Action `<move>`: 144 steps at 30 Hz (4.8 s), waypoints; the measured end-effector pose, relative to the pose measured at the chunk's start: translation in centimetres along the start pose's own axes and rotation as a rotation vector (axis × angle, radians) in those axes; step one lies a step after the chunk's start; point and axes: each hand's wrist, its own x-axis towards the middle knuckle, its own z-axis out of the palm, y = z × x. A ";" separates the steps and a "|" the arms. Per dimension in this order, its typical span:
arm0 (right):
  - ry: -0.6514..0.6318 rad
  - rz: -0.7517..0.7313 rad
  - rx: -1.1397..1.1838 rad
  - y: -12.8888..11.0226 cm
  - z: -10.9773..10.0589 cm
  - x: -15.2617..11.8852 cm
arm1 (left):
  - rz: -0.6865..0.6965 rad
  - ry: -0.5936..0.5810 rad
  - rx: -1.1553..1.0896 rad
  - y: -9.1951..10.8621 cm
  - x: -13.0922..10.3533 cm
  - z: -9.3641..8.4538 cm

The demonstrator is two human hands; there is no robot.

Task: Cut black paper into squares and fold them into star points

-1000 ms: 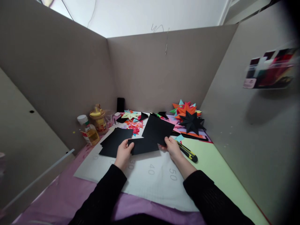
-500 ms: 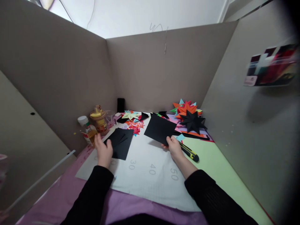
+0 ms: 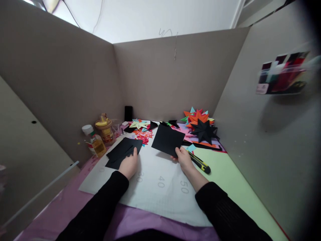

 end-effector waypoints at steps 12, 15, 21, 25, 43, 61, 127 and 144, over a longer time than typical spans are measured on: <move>-0.057 -0.001 0.136 -1.4 0.2 -0.5 | -0.095 0.693 -0.620 -1.9 -0.3 -10.8; -0.137 -0.014 0.178 -2.5 0.7 -1.4 | -0.091 0.621 -1.217 -0.6 0.0 -8.6; -0.244 -0.013 0.184 -2.5 2.1 -2.6 | -0.067 0.334 -1.661 3.2 1.0 -1.4; -0.239 -0.079 0.157 -1.6 2.5 -2.3 | -0.018 0.217 -1.664 4.3 1.2 -0.3; -0.285 -0.193 0.122 -1.5 2.5 -2.2 | 0.096 0.213 -1.553 4.3 1.2 1.9; -0.278 -0.233 0.070 -0.7 2.2 -1.8 | 0.118 0.172 -1.486 4.6 1.3 2.7; -0.299 -0.268 0.040 -4.8 1.4 -0.9 | 0.195 0.130 -1.512 3.7 2.8 -2.6; -0.445 -0.222 0.022 -5.2 1.3 0.5 | 0.248 0.082 -1.433 3.3 3.6 -3.0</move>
